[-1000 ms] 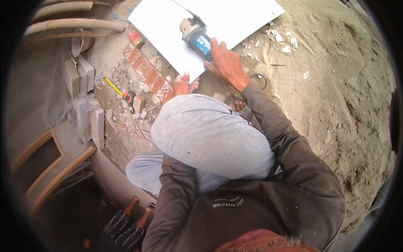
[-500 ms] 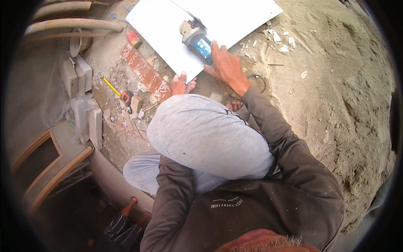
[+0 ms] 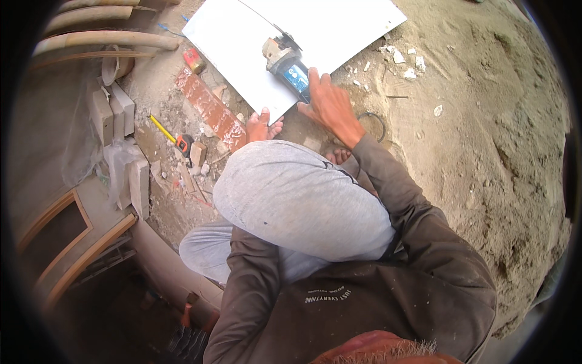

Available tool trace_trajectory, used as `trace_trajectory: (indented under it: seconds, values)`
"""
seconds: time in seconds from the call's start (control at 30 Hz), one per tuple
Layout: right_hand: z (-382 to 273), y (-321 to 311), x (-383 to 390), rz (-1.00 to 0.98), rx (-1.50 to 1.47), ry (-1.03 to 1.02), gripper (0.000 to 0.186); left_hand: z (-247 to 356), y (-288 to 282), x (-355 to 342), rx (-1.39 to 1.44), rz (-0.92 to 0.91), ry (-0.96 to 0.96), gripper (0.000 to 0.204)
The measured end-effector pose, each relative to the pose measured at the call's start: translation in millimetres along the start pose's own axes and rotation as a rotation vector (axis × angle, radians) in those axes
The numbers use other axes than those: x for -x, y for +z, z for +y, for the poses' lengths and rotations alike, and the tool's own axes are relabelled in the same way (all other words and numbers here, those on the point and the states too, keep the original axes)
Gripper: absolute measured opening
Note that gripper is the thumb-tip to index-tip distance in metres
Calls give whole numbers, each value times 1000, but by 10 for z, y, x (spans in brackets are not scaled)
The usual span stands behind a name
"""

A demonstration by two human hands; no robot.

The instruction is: The person measures a tile with a tape measure, marks it with a pencil, applies a piece of wood as a guide to draw a straight line, and then cuts the tile along the line using a handheld angle grinder.

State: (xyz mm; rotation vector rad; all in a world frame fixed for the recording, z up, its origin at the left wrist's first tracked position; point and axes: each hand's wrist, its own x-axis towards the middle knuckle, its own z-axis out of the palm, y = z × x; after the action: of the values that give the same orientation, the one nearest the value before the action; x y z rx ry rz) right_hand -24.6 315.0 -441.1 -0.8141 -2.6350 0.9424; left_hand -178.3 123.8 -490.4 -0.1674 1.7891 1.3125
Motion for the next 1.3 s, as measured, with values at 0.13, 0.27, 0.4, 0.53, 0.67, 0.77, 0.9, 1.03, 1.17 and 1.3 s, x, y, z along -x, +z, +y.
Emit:
trace_trajectory:
  seconds: [0.13, 0.27, 0.4, 0.53, 0.67, 0.77, 0.9, 1.03, 1.17, 1.3]
  values:
    - [-13, -34, 35, -32, -2, 27, 78, 4, -8, -10, -27, -4, 1, 42]
    - [5, -30, 75, -39, -23, 44, 77, 36, 54, 23, -30, 24, -11, 43]
    - [-7, -52, 101, -51, -21, 41, 76, 41, 39, 32, -41, 29, -6, 44]
    - [-17, -77, 125, -66, -29, 55, 75, 43, 31, 34, -41, 15, -6, 43]
    - [-29, -104, 156, -54, -7, 51, 74, 47, 33, 32, -40, 10, -4, 40]
    - [-23, -91, 171, -60, -9, 51, 74, 34, 12, 9, -31, 6, -12, 39]
    - [-38, -128, 219, -70, 4, 64, 74, 49, 38, 5, -39, 35, -26, 39]
    - [-17, -122, 270, -84, -8, 59, 73, 46, 12, 19, -41, 26, -22, 37]
    - [-32, -176, 308, -84, -1, 80, 74, 127, 129, 118, -68, 49, -18, 34]
    - [-67, -206, 345, -83, 3, 71, 75, 154, 110, 153, -44, 39, -29, 35]
